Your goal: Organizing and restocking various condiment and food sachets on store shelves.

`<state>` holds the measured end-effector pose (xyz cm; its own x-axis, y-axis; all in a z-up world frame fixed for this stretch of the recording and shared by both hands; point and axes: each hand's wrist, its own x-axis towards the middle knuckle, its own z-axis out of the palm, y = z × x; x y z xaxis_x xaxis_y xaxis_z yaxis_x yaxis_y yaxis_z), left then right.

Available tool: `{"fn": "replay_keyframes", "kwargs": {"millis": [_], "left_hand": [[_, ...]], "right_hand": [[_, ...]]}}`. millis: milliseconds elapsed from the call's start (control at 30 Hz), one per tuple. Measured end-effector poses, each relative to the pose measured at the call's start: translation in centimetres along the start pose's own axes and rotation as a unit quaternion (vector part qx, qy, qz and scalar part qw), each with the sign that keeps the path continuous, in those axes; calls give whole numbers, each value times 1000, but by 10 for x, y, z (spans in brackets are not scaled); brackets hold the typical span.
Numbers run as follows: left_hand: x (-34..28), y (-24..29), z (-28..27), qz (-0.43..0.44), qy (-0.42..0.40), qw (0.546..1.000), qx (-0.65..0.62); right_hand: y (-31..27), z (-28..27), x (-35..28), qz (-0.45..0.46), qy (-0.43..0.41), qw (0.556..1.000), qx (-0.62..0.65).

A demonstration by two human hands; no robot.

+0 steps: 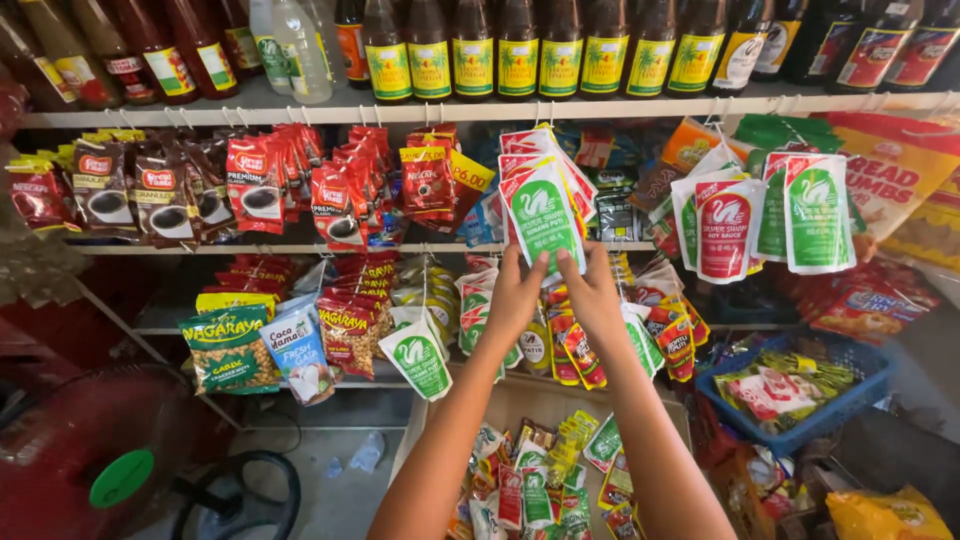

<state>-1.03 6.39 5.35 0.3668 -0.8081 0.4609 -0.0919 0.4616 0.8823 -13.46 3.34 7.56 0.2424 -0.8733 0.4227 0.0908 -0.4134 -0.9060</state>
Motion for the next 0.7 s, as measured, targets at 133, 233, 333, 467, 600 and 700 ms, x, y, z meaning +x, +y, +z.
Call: {"fn": "replay_keyframes", "kwargs": {"millis": [133,233,333,467,600,700], "left_hand": [[-10,24,-1,48,-3,999,-4],[-23,34,-4,49,-13,999,4],[-40,32,-12,-14,-43,996,-72],[-88,-9,-30,34,-68,991,106],[-164,-65,-45,-49,-134,979,147],[-235,-135,-48,-280,-141,948,49]], "right_hand": [[-19,-3,-12,-18,-4,1000,-2],[-33,-5,-26,-25,-16,999,20],[-31,-12,-39,27,-33,999,34],[3,-26,-80,72,-134,985,80],[90,-44,-148,160,-198,964,79],[167,-53,-210,240,-206,947,61]]}}
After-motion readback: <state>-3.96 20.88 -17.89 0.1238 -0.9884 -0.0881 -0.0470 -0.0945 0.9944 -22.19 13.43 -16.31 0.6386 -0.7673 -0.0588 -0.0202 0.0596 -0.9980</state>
